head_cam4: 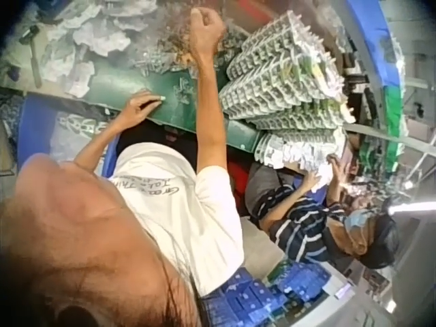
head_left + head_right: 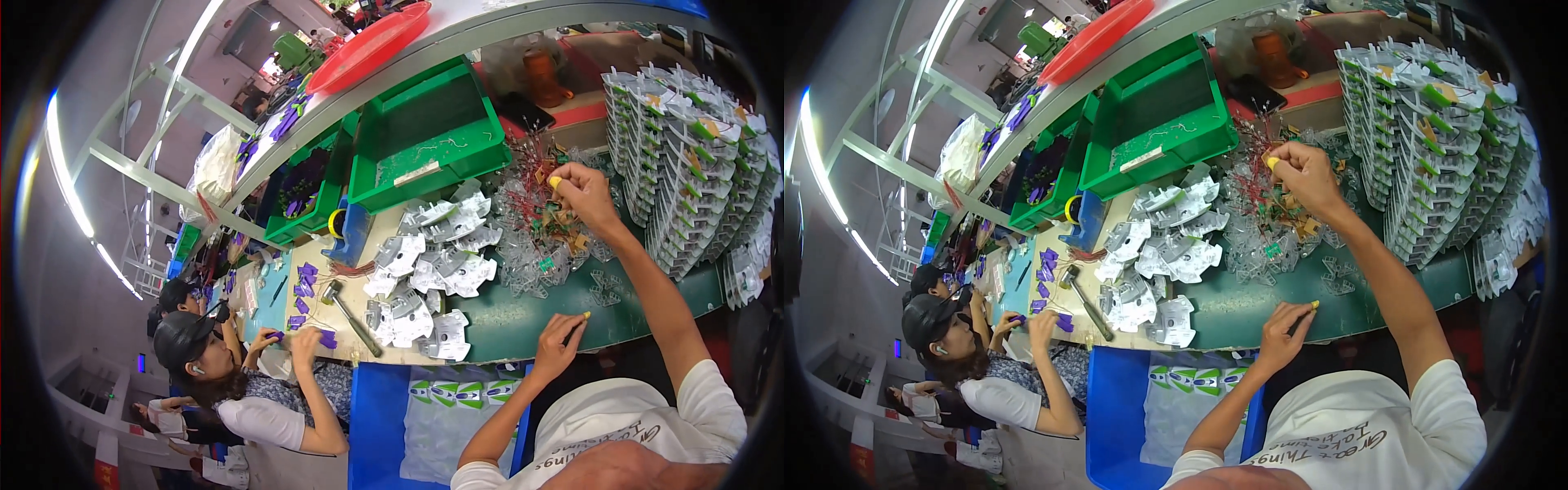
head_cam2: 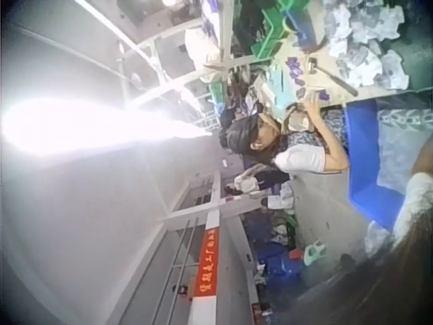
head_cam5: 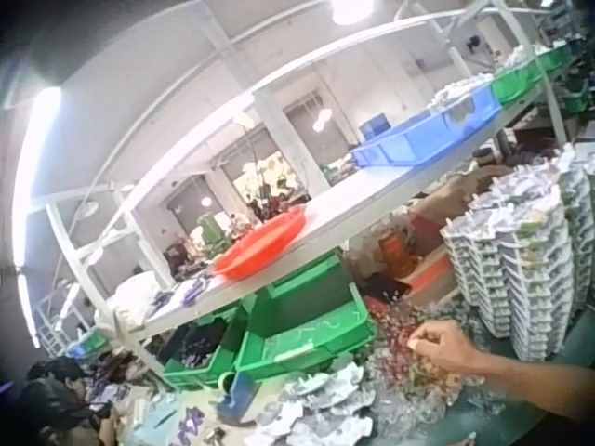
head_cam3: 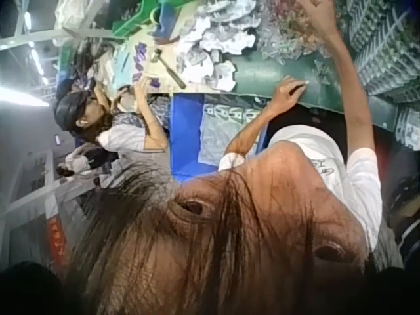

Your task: The person assembles toy components by hand, inserting wired circuit boards into plastic housing parts and stacking the assembled pieces.

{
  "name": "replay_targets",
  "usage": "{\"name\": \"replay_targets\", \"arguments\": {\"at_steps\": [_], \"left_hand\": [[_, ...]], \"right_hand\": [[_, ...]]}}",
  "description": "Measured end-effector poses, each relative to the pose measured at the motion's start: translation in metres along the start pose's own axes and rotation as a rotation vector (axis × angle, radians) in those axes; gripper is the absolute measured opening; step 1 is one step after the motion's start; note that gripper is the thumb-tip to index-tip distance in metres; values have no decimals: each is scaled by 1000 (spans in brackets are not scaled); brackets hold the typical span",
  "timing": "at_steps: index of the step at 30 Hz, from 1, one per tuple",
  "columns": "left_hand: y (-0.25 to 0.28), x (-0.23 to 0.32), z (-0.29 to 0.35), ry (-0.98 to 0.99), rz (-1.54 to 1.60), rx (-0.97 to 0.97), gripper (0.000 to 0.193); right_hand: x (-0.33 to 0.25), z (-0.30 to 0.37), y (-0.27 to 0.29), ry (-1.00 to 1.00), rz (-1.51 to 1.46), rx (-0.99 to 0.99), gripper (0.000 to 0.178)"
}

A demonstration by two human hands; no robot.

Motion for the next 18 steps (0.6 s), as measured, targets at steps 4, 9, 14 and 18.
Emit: {"name": "replay_targets", "arguments": {"at_steps": [4,9,14,18], "left_hand": [[2,6,-2,30,-26,-14,18],[3,-8,0,288,184,34,18],[24,18,-20,466,546,81,37],[23,41,-37,454,583,70,38]], "right_hand": [[-34,27,9,27,-101,-28,10],[-8,70,23,-93,-111,-185,8],[-14,125,51,-185,-114,-273,6],[-22,147,68,-149,-34,-307,4]]}}
Point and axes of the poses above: each hand's wrist, its own z-axis away from the middle knuckle, its own y-axis out of the back of the hand, x = y × z, the point moved 2 cm from there along -z, towards the middle knuckle, and after that the axes turned 5 degrees about y, right-handed, at the moved point
